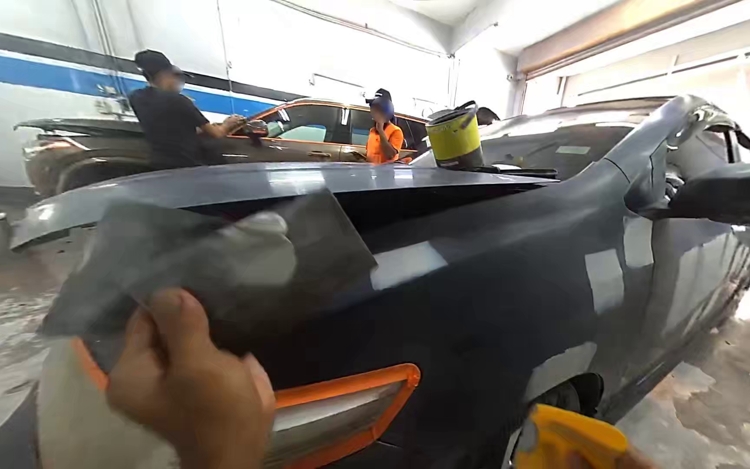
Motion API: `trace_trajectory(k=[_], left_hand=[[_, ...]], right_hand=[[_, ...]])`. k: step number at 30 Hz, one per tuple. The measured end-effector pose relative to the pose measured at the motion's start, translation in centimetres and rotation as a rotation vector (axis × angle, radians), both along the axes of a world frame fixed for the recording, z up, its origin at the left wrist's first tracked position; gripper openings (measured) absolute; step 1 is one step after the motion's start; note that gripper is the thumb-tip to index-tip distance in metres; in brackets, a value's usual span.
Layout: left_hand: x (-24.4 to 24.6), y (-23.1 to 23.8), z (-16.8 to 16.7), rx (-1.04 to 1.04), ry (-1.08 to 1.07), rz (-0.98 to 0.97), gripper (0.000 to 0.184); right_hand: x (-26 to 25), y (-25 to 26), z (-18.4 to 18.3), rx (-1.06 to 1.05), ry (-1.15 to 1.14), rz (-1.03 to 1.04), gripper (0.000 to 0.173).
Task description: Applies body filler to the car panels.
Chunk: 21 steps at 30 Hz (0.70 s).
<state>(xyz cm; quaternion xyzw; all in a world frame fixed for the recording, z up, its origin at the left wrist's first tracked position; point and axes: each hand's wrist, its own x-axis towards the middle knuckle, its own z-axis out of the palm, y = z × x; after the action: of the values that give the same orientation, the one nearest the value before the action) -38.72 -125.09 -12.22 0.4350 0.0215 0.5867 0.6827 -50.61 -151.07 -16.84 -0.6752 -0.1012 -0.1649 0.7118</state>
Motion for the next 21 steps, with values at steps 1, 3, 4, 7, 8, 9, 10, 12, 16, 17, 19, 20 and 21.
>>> trace_trajectory(k=[1,3,4,7,8,9,10,12,16,17,19,20,21], left_hand=[[1.7,1.4,0.4,-0.065,-0.022,-0.032,0.026],[5.0,3.6,0.1,-0.118,-0.086,-0.098,0.027],[6.9,4.7,-0.3,-0.113,-0.114,-0.108,0.023],[8.9,5.8,-0.5,-0.09,-0.106,-0.126,0.024],[9.0,5.9,-0.5,-0.085,-0.091,-0.117,0.026],[9.0,5.9,-0.6,-0.08,-0.076,-0.102,0.027],[9.0,6.0,-0.6,-0.069,-0.062,-0.082,0.027],[8.9,6.1,-0.8,-0.064,-0.037,-0.04,0.027],[8.6,6.1,-1.0,-0.075,-0.035,0.014,0.027],[8.6,6.1,-1.0,-0.086,-0.046,0.017,0.027],[8.6,6.2,-0.9,-0.105,-0.071,0.014,0.026],[8.6,6.2,-0.9,-0.111,-0.078,0.009,0.026],[8.6,6.2,-0.8,-0.112,-0.078,0.005,0.026]], right_hand=[[1.7,-0.9,0.3,-0.166,-0.197,0.058,0.026],[5.6,-1.3,2.3,-0.581,-0.537,0.038,0.027],[7.4,-0.4,3.7,-0.745,-0.64,-0.045,0.028],[12.0,3.2,7.5,-1.046,-0.715,-0.182,0.032],[13.4,4.3,8.4,-1.117,-0.729,-0.192,0.035],[14.6,5.3,9.3,-1.18,-0.738,-0.193,0.036],[15.7,6.2,10.0,-1.23,-0.752,-0.191,0.036],[17.4,7.7,10.8,-1.31,-0.77,-0.193,0.034],[18.9,10.1,11.9,-1.471,-0.602,-0.173,0.032],[19.1,10.5,12.1,-1.507,-0.555,-0.18,0.032],[19.5,11.1,12.2,-1.557,-0.49,-0.2,0.032],[19.6,11.4,12.2,-1.58,-0.46,-0.206,0.031],[19.7,11.6,12.2,-1.595,-0.435,-0.212,0.031]])
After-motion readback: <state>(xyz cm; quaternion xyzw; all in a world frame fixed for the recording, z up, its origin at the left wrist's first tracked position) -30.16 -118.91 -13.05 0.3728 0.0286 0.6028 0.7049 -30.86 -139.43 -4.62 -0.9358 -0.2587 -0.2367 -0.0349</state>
